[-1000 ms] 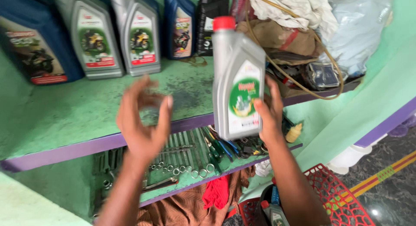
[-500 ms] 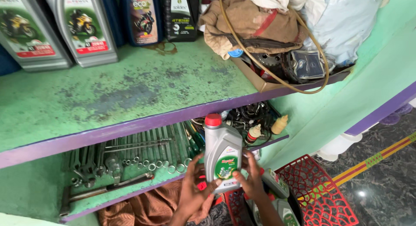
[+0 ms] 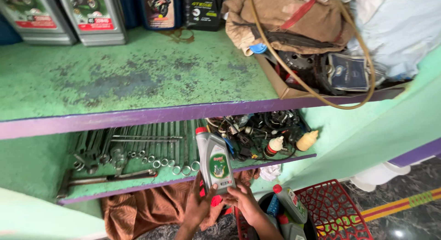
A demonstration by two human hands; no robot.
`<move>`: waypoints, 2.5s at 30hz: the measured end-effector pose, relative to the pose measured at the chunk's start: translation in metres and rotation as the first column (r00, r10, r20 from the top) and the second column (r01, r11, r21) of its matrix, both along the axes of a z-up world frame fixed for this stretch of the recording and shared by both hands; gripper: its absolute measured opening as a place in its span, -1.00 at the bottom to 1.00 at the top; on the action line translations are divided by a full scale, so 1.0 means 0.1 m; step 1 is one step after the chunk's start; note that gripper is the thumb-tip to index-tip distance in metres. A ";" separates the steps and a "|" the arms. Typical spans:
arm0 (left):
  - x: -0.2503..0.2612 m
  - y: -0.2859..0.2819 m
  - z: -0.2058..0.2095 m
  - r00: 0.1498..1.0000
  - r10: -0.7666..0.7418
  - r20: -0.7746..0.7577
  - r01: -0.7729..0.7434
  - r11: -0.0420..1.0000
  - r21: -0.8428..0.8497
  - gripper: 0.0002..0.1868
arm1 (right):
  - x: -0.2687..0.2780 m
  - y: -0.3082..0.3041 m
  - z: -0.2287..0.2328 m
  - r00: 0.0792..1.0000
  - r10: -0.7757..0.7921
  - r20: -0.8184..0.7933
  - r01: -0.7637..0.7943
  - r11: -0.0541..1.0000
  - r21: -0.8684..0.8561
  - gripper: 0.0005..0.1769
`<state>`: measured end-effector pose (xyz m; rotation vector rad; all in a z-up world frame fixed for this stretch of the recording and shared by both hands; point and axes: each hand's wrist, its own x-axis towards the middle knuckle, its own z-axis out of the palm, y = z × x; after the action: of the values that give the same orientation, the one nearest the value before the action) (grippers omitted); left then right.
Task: The person systematically removes various automotive supplies, including boxes and bottles of motor oil, from a wall-mounted shelf. They place each item into a black bucket on the floor below, clearing the shelf space.
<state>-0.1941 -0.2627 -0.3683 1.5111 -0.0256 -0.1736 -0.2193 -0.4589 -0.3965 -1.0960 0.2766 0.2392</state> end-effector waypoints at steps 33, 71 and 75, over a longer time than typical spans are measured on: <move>-0.04 0.60 1.07 0.822 0.156 0.547 -0.197 0.980 0.017 -0.80 | 0.46 0.66 1.24 0.899 0.000 0.437 0.148 0.941 -0.304 -0.59; 2.05 2.49 3.59 0.681 -0.170 0.713 -0.433 0.691 0.578 0.31 | 2.95 2.32 3.85 0.649 0.571 0.503 0.395 0.311 -0.864 0.19; 2.01 2.50 3.64 0.694 -0.209 0.688 -0.376 0.711 0.595 0.37 | 2.89 2.39 3.86 0.631 0.590 0.503 0.361 0.350 -0.864 0.20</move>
<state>0.0069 -0.0128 -0.0044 2.2783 -0.5883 0.5984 0.0699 -0.2198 -0.0100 -2.3277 -0.6215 -0.3748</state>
